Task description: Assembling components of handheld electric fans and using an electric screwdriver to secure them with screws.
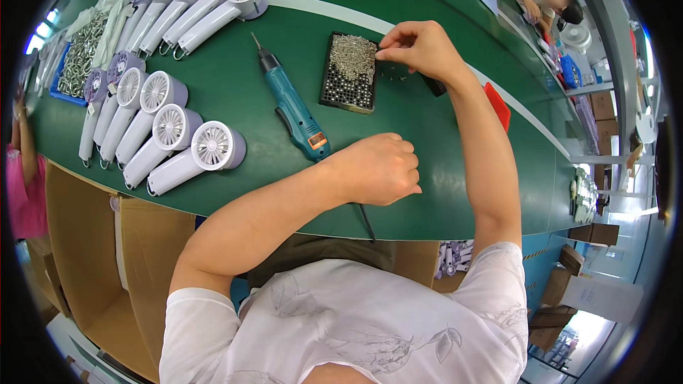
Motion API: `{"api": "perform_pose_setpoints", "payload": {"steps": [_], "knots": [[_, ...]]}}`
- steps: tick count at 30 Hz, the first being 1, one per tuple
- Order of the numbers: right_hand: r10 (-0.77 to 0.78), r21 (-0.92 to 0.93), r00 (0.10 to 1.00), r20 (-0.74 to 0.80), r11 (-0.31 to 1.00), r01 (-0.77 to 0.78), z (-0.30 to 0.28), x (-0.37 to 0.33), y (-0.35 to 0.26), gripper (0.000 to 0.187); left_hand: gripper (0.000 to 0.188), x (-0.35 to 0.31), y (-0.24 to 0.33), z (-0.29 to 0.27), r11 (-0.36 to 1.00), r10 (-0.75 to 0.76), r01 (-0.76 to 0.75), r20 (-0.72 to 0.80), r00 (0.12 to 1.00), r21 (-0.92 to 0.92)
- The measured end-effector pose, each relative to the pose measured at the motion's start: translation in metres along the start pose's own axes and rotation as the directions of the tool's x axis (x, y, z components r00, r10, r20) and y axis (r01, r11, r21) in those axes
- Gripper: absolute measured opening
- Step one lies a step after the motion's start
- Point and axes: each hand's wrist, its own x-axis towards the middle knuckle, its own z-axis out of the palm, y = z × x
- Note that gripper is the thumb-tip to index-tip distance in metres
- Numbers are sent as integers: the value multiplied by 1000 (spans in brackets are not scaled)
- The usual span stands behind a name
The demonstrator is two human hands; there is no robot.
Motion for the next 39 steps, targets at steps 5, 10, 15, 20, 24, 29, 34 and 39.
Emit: {"api": "perform_pose_setpoints", "payload": {"steps": [5, 10, 15, 20, 24, 29, 34, 39], "knots": [[24, 88, 1000, 4, 996, -24, 5, -7, 4, 16, 33, -2, 3, 0, 1000, 8, -8, 33, 999, 4], [-46, 71, 996, 82, 997, 40, 12, -4, -11, 19, 33, -3, 2, 2, 1000, 9, -9, 34, 999, 7], [111, -235, 993, 43, 967, -98, -12, -7, 1, 16, 34, -1, 1, 2, 1000, 6, -6, 21, 1000, 11], [170, -184, 982, 85, 971, -152, 5, -9, 23, 16, 35, -2, 3, 2, 1000, 7, -8, 44, 999, 24], [161, -88, 984, 79, 984, -154, 21, -6, 29, 23, 34, -1, 1, 2, 1000, 8, -10, 53, 999, 30], [142, -60, 983, 118, 989, -135, 24, -4, 26, 20, 34, -2, 0, 3, 1000, -4, 3, 51, 999, 13], [150, -41, 977, 152, 989, -145, 22, -3, 24, 12, 34, -3, 0, 3, 1000, -2, 1, 42, 999, 7], [143, -83, 981, 131, 988, -132, 15, -9, 20, 14, 35, -2, -1, 2, 1000, -8, 8, 38, 999, 5]]}}
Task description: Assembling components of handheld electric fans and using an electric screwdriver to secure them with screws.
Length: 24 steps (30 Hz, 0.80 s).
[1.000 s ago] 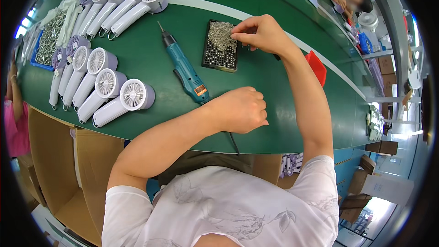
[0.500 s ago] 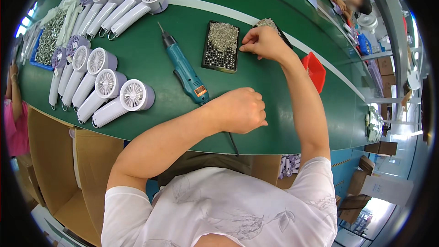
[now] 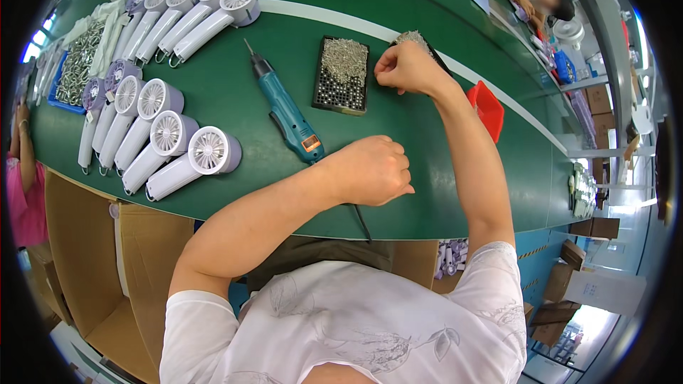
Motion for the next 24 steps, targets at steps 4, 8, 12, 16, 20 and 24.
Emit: {"api": "perform_pose_setpoints", "payload": {"steps": [4, 8, 12, 16, 20, 24], "knots": [[-49, 200, 998, -50, 978, 58, -13, -7, -18, 15, 35, 1, 1, 0, 1000, 6, -5, -7, 1000, 8], [-74, 66, 990, -123, 994, 83, -16, -11, -40, 15, 35, -3, 1, -1, 1000, 3, -3, 2, 1000, 12], [155, -104, 983, -103, 981, -166, -25, -17, -15, 14, 34, 1, 1, -1, 1000, 4, -4, -14, 1000, -4], [191, -76, 977, -94, 977, -198, -7, -15, 9, 21, 34, 0, 2, 1, 1000, 7, -7, -2, 1000, -4], [185, -25, 974, -130, 982, -189, 8, -15, 4, 24, 35, -1, 1, 2, 1000, 15, -15, 14, 1000, 3], [153, 43, 980, -127, 988, -149, 15, -10, 2, 21, 35, 0, 1, 1, 1000, 16, -16, 18, 1000, 13]]}}
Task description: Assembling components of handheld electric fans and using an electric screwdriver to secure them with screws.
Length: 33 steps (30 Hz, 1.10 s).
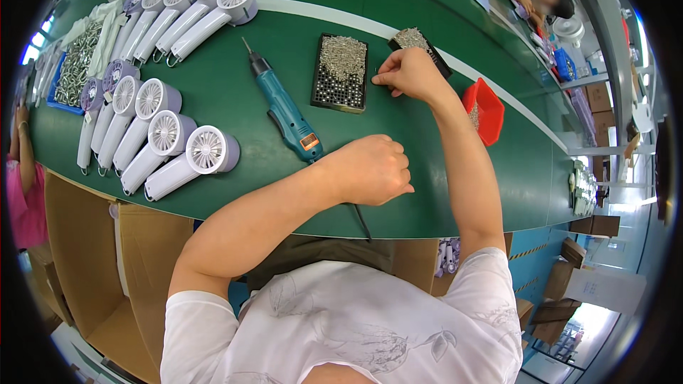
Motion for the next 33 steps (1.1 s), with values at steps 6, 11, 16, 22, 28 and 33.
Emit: {"api": "perform_pose_setpoints", "payload": {"steps": [6, 11, 16, 22, 28, 33], "knots": [[-14, 82, 996, 85, 997, 7, -4, 6, 3, 14, 34, -1, -1, 1, 1000, -15, 15, -11, 1000, -18], [-31, 130, 993, 118, 991, 15, -10, 3, 3, 9, 34, 2, -1, 0, 1000, -12, 11, -16, 1000, -13], [-63, -176, 998, 27, 982, 67, 1, -8, -5, 12, 34, 1, 1, -1, 1000, -9, 9, -2, 1000, -23], [-95, -98, 995, 28, 990, 97, -2, -12, -13, 31, 35, 0, 1, -1, 999, -5, 5, -18, 1000, -38], [-134, 261, 991, 30, 957, 122, -18, -11, -50, 29, 35, 1, 1, -1, 999, -1, 1, -2, 1000, -38], [-156, 160, 987, -32, 974, 159, -22, -5, -42, 18, 35, 1, -1, -2, 999, -23, 22, -21, 1000, -47]]}}
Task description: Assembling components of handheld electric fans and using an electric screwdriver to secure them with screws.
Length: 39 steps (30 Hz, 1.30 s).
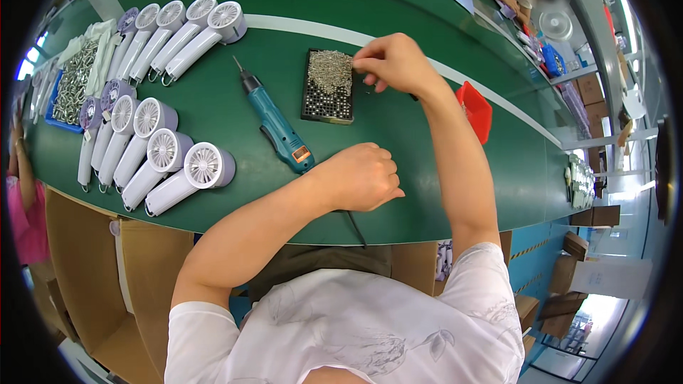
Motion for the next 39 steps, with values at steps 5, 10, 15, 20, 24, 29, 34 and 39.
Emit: {"api": "perform_pose_setpoints", "payload": {"steps": [5, 10, 15, 20, 24, 29, 34, 39], "knots": [[159, -164, 986, -39, 973, -164, -13, -5, 58, 20, 33, 3, 3, 2, 999, 11, -13, 55, 998, 33], [149, -189, 987, -59, 969, -158, 4, -13, 48, 26, 32, -2, 2, 2, 1000, 4, -5, 45, 999, 17], [106, -147, 994, -19, 983, -108, 10, -10, 55, 25, 33, 0, 1, 3, 1000, 3, -3, 25, 1000, 3], [104, -131, 994, 37, 986, -98, 7, -2, 56, 15, 33, 0, 0, 3, 1000, -4, 4, 28, 1000, -9], [108, -121, 988, 112, 988, -94, 3, 3, 53, 11, 34, 0, 2, 0, 1000, -13, 14, 37, 999, -7], [109, -172, 983, 150, 982, -82, 4, -3, 42, 10, 35, 0, 1, 1, 1000, -11, 12, 21, 1000, -19], [102, -213, 986, 132, 974, -72, 5, 0, 41, 13, 35, -1, 1, 2, 1000, -11, 11, 21, 1000, -10], [10, 80, 998, 60, 997, -15, -8, -5, 19, 17, 35, -1, 2, 2, 1000, -10, 10, 33, 999, -10]]}}
